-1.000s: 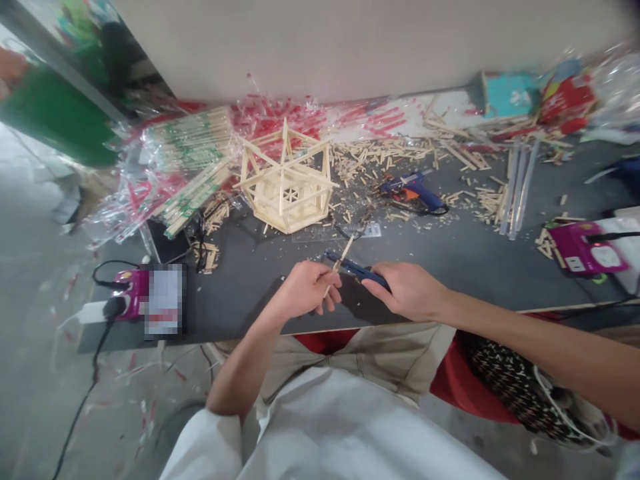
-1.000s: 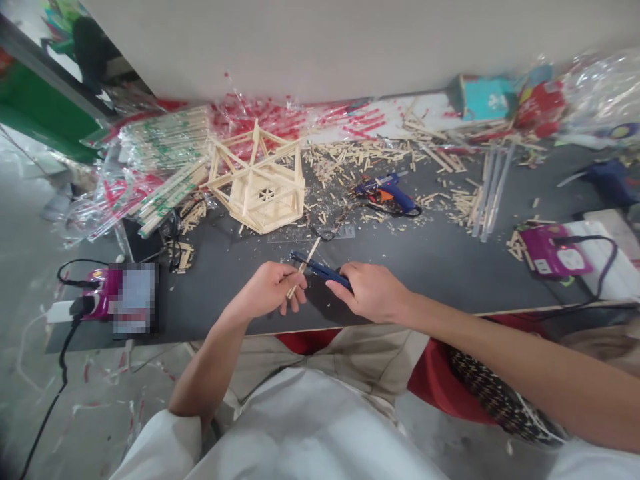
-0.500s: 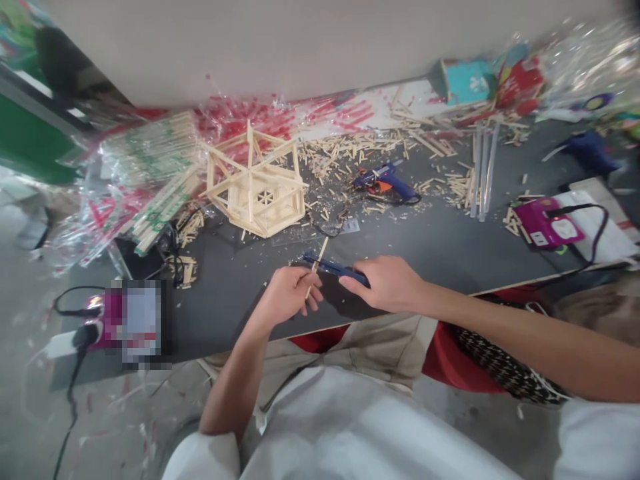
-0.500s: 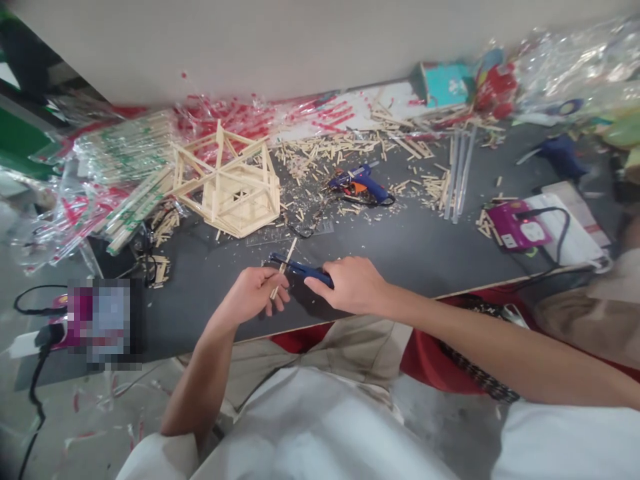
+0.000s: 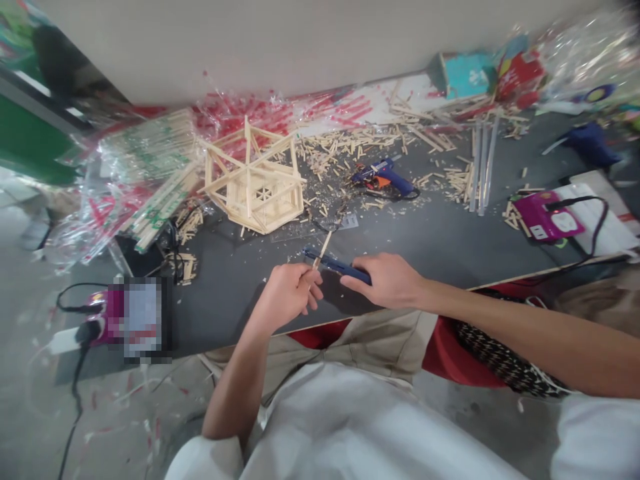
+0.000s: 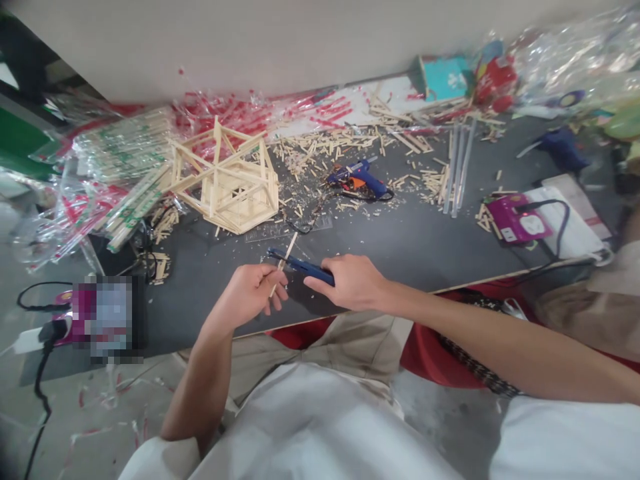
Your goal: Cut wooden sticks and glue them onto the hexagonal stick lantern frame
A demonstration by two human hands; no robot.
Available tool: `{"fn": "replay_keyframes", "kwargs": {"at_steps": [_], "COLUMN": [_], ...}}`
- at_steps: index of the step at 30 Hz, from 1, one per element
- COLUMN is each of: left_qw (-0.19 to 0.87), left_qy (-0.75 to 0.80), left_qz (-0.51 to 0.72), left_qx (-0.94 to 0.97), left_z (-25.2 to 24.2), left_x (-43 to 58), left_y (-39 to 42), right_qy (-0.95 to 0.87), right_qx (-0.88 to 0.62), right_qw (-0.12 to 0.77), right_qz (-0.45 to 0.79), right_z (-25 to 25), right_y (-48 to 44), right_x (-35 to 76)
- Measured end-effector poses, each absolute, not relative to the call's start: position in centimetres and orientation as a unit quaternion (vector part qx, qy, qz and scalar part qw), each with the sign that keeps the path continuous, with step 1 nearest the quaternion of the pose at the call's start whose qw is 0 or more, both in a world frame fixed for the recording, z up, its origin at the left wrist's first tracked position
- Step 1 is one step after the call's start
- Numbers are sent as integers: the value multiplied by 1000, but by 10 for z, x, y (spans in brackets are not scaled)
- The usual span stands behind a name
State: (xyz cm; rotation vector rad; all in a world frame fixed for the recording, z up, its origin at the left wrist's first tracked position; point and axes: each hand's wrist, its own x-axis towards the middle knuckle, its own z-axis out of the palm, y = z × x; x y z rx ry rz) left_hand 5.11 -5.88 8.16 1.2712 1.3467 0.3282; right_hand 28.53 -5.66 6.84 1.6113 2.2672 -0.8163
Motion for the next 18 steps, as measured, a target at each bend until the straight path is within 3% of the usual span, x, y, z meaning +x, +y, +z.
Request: {"fn": "replay_keyframes", "kwargs": {"at_steps": [11,18], "left_qw": [623,567], "left_qy": [556,564], "left_qz": [181,337], "left_qx": [520,497], "left_z": [67,64], "left_x": [48,-8], "left_y": [-70,-75], "right_qy": [775,807], "right_qx": [581,586], "right_qw": [173,58], "right_qz": [-179,32], "right_z": [70,33], "right_y": [-36,-53], "right_x": [305,356]}}
